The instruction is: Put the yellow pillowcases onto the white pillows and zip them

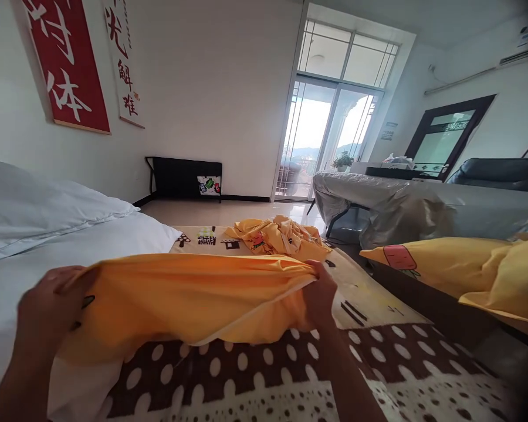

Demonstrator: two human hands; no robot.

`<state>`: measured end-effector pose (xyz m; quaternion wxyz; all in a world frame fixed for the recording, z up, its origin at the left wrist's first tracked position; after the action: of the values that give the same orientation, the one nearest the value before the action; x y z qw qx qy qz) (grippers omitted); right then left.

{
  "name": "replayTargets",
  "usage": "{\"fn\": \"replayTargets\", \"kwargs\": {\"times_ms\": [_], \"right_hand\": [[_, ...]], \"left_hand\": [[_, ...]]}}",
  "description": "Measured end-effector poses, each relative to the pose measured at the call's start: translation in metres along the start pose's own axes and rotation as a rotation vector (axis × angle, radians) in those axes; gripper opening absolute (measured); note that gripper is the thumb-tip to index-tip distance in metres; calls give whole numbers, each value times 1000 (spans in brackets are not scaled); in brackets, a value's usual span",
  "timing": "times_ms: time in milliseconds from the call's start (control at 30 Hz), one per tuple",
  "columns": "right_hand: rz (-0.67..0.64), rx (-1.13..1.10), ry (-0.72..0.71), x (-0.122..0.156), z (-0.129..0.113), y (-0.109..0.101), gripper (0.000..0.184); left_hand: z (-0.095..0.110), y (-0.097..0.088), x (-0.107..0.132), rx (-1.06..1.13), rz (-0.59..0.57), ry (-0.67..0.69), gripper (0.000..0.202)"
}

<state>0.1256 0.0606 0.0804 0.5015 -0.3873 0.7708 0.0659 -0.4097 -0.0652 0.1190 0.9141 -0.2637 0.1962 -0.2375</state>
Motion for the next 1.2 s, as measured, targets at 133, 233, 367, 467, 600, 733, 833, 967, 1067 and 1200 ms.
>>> {"fn": "replayTargets", "kwargs": {"times_ms": [133, 233, 367, 467, 600, 733, 833, 967, 1067, 1200], "right_hand": [[88, -58, 32, -6, -4, -19, 31], [-41, -148, -68, -3, -41, -7, 24], [-200, -269, -336, 22, -116, 10, 14], [-218, -348, -481, 43, -157, 9, 11], [-236, -324, -687, 59, -183, 8, 14], [-273, -119, -701, 53, -169, 21, 26], [-337, -13, -560, 41, -140, 35, 30], [-400, -15, -431, 29, -103, 47, 28], [-303, -76, -323, 19, -80, 39, 21], [-107, -172, -267, 12, -75, 16, 17]], "left_hand": [[33, 45, 20, -237, -209, 269, 35], [77, 54, 81, -50, -183, 733, 47], [101, 72, 164, 110, -379, 910, 59], [103, 100, 200, 93, -636, 845, 67], [98, 130, 210, 102, -910, 658, 18], [99, 119, 187, 274, -838, 610, 33], [94, 104, 167, 369, -706, 543, 38], [80, 92, 148, 489, -493, 384, 34], [83, 92, 143, 388, -446, 492, 31], [83, 118, 160, 7, -818, 766, 14]]}}
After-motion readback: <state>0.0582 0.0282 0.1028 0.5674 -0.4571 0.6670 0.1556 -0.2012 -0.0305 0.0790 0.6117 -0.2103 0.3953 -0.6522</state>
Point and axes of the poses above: each hand's wrist, its own x-axis away from the middle knuckle, its own y-axis out of the palm, z = x × y, the point moved 8 cm from there along -x, towards the middle knuckle, and after that the axes turned 11 degrees about -y, right-handed, at the moved point
